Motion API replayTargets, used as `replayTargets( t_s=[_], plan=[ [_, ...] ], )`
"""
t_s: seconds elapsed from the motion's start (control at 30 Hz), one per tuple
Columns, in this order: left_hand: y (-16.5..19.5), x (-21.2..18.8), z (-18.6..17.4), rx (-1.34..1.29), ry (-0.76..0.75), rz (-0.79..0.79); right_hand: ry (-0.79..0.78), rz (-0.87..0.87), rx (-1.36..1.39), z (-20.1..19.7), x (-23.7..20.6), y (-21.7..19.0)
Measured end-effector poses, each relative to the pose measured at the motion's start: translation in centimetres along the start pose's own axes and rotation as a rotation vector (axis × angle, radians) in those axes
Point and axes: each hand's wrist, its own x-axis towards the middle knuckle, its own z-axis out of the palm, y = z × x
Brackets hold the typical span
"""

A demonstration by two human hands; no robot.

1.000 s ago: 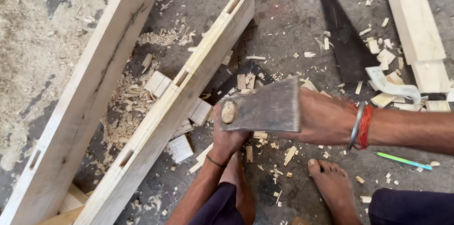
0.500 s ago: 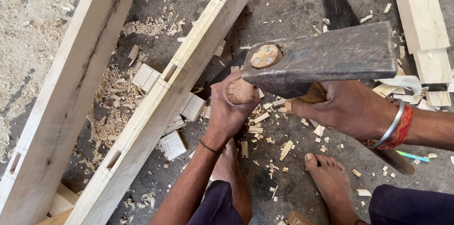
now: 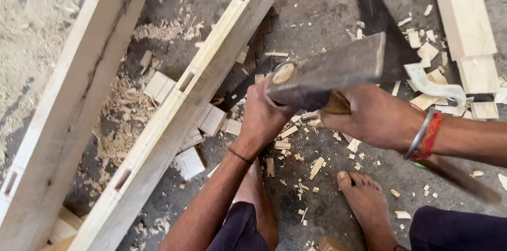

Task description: The person sits on the floor of a woodworking workshop and saws a small wood block with a hand saw, steadying the block with the other hand and foot. They then set the saw aside and use a hammer to strike a round wooden mallet head, fitting it onto a handle.

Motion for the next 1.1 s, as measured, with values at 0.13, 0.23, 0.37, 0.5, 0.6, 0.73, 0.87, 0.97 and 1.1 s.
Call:
replayTargets(
  t_s=[0.13,0.23,0.37,0.5,0.6,0.73,0.87,0.97,1.1],
  plan=[
    [-0.3,-0.1,-0.1,-0.003,0.040,0.188,0.046,0.021,0.063,0.3,0.0,0.4],
    [-1.0,-0.5,-0.1,-0.025,0.031,0.112,0.013,0.074,0.113,0.5,0.0,0.4],
    [-1.2,-0.2,0.0,-0.025,0.038,0.113,0.031,0.138,0.268,0.4,0.1,0.2],
    [-0.8,-0.4,0.2,-0.037,0.009,-0.019,0.025,0.009,0.030,0.3,0.1,0.4],
    [-0.8,-0.8,0.0,0.005,0.007,0.117,0.116,-0.019,0.054,0.4,-0.1,0.5],
    [-1.4,-1.0,-0.1,0.019,0.006,0.023,0.080,-0.017,0.054,0.6,-0.2,0.2],
    [-1.9,-1.0,0.0,-0.065,-0.005,0.146,0.088,-0.010,0.052,0.4,-0.1,0.2],
    [-2.0,-1.5,-0.3,-0.114,-0.057,0.119,0.085,-0.036,0.037,0.3,-0.1,0.4],
    [-1.9,-2.0,-2.3,-0.076,0.145,0.175,0.071,-0.007,0.106,0.6,-0.1,0.6]
  ],
)
